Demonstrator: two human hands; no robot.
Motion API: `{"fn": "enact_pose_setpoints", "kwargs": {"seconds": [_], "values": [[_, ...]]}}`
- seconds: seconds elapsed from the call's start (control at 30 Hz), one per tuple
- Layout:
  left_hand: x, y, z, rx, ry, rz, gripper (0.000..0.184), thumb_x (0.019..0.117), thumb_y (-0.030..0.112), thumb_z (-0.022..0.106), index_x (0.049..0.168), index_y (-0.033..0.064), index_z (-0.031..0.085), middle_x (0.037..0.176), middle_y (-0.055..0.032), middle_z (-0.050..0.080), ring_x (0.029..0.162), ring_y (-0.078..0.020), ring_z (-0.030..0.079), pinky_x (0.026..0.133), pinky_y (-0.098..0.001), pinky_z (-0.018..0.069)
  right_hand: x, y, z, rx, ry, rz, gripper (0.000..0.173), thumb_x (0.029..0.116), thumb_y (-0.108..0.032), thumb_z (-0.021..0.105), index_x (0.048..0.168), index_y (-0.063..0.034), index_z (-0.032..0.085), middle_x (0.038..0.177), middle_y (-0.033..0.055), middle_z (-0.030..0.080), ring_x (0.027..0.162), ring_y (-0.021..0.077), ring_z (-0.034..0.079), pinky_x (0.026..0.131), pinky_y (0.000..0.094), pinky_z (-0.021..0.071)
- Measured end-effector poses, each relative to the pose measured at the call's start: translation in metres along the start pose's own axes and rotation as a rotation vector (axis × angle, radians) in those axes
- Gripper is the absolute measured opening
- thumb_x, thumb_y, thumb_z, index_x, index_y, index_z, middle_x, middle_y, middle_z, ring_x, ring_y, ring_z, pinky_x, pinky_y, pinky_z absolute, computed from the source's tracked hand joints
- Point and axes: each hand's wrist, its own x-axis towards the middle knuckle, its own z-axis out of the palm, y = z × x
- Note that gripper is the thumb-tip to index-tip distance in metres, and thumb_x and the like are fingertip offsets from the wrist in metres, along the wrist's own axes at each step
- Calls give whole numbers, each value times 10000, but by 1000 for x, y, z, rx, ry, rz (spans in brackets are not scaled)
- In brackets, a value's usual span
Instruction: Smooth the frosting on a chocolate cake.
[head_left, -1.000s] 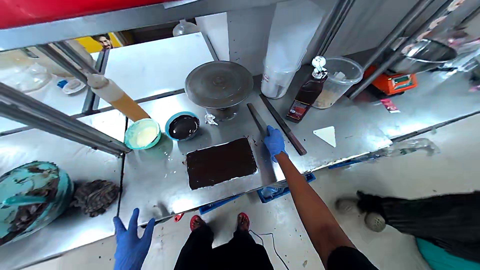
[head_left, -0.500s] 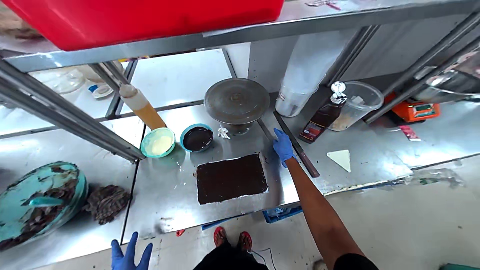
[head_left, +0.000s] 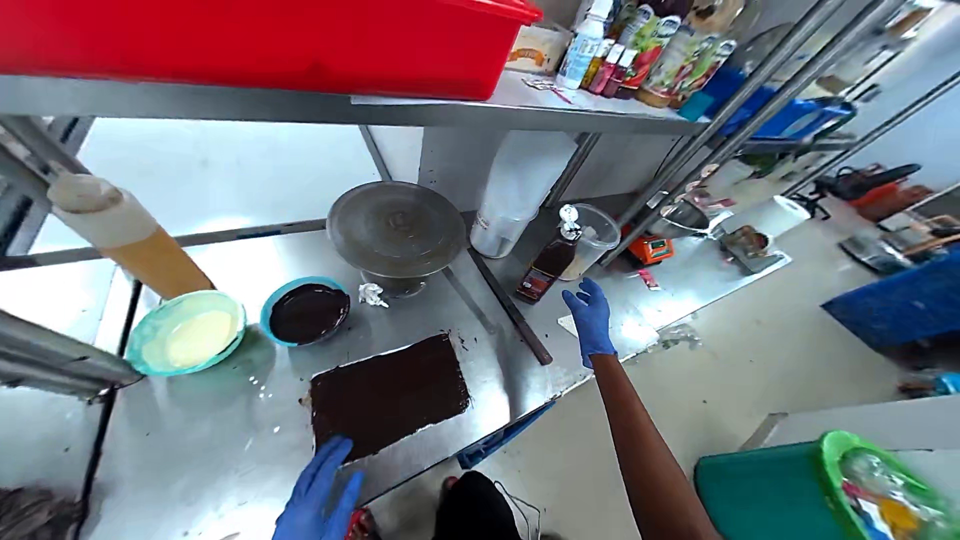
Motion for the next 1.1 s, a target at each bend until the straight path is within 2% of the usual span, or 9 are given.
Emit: {"fn": "enact_pose_setpoints", "kwargs": {"seconds": [0.23,0.33,0.43,0.5,0.57,0.63,0.77,0.93,1.1], "values": [[143,149,98,-54,-141,128,671,915,484,700,1486,173,534,1505,-50,549,1401,-204,508,1165,-455,432,141,-56,-30,228,-181,-41,542,1068,-399,492,1468,-33,493,1442,174,556,1275,258,581,1041,450,501],[241,229,181,-86,-121,82,959,805,537,811,1585,196,369,1618,-74,400,1462,-267,426,1166,-529,407,207,-63,-12,262,-458,105,652,1088,-555,297,1414,-49,547,1360,151,625,1225,241,616,1015,447,511],[313,273,262,-172,42,99,1293,673,477,938,1650,195,139,1685,-113,246,1474,-361,384,1129,-600,420,228,-72,-1,318,-716,-2,542,1125,-395,277,1221,-17,654,1084,106,718,960,176,689,859,371,579],[340,285,295,-243,134,75,1274,710,385,936,1649,245,85,1647,-134,317,1404,-404,457,1064,-627,462,223,-77,-6,288,-707,-194,366,1087,-211,413,1106,-18,724,1029,78,730,944,136,676,875,357,562],[348,291,314,-255,209,24,1151,747,324,916,1620,257,169,1534,-171,467,1278,-413,568,975,-628,517,207,-70,-14,188,-614,-375,301,1074,-195,493,1134,-43,747,1070,86,739,1007,144,684,928,394,552],[356,298,316,-250,248,2,1018,749,276,905,1564,167,306,1416,-197,567,1217,-380,614,961,-600,539,194,-52,-16,112,-530,-613,275,1051,-164,534,1168,-36,747,1126,102,744,1061,173,700,968,405,559],[361,301,313,-185,295,80,802,866,126,767,1539,98,331,1365,-182,604,1221,-306,627,996,-534,540,174,-13,-5,-96,-367,-1129,337,1019,-142,510,1250,-13,719,1351,148,676,1322,311,602,1173,479,424],[362,298,317,-228,316,107,694,961,135,661,1558,123,307,1398,-137,599,1254,-241,616,1045,-476,519,168,-3,12,-137,-233,-1165,388,1012,-165,478,1295,-20,701,1380,130,663,1354,324,572,1185,479,395],[361,306,311,-147,316,6,894,786,214,861,1515,121,352,1276,-204,642,1135,-354,654,912,-579,558,162,-1,-20,205,-324,-876,403,1035,-195,476,1342,-16,667,1465,155,587,1416,279,507,1207,468,388]]}}
